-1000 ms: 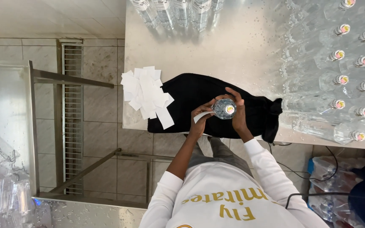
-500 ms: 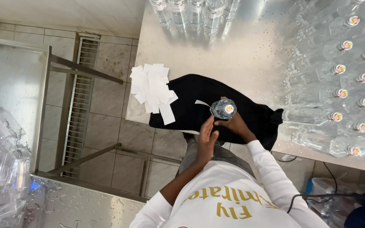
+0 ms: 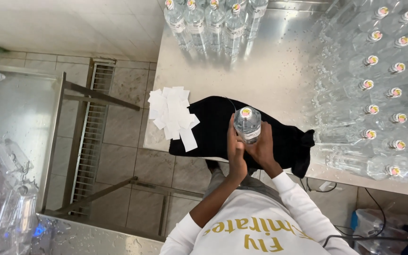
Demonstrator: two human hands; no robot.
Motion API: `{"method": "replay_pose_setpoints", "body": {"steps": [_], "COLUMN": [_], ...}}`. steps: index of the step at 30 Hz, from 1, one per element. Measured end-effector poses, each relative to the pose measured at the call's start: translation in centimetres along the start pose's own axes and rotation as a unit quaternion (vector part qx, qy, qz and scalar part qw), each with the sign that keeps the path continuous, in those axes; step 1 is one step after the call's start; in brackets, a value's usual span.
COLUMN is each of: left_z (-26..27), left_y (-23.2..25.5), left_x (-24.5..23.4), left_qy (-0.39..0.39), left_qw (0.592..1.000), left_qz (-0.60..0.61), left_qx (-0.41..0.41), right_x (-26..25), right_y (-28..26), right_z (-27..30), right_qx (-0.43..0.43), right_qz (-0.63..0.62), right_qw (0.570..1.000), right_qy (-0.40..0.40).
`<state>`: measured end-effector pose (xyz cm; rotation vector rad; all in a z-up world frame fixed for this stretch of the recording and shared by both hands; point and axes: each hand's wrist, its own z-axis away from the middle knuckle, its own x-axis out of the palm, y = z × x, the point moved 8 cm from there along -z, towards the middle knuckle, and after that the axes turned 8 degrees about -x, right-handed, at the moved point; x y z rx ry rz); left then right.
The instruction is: Manually applying adhesive labels to plastic water bottles at a production station.
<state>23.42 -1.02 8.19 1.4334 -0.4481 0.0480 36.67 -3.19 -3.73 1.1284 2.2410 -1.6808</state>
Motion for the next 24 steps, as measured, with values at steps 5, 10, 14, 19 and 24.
{"method": "replay_pose_setpoints", "body": {"steps": [5, 10, 14, 19, 24], "left_z": [-2.1, -4.2, -5.8, -5.4, -5.8], "left_y": [0.6, 2.5, 2.1, 5.0, 4.8], "left_x": [-2.4, -4.5, -4.5, -2.4, -2.4], "left_qy": [0.009, -0.014, -0.149, -0.267, -0.297], "left_qw": [0.993, 0.969, 0.94, 0.894, 0.889], "left_qz": [0.116, 0.238, 0.296, 0.35, 0.338], "left_qx": [-0.024, -0.065, -0.085, -0.086, -0.079], "right_x": [-5.9, -7.8, -7.5, -6.8, -6.2], "right_y": [-10.3, -15.4, -17.7, -18.2, -18.3], "right_z": [-5.1, -5.3, -4.0, -3.5, -4.7], "right_qx": [-0.044, -0.152, -0.157, -0.102, -0.046], "right_qz": [0.112, 0.178, 0.205, 0.12, 0.018], "right_qw": [0.993, 0.972, 0.965, 0.981, 0.987], "right_qy": [-0.011, 0.029, -0.036, -0.112, -0.152]}}
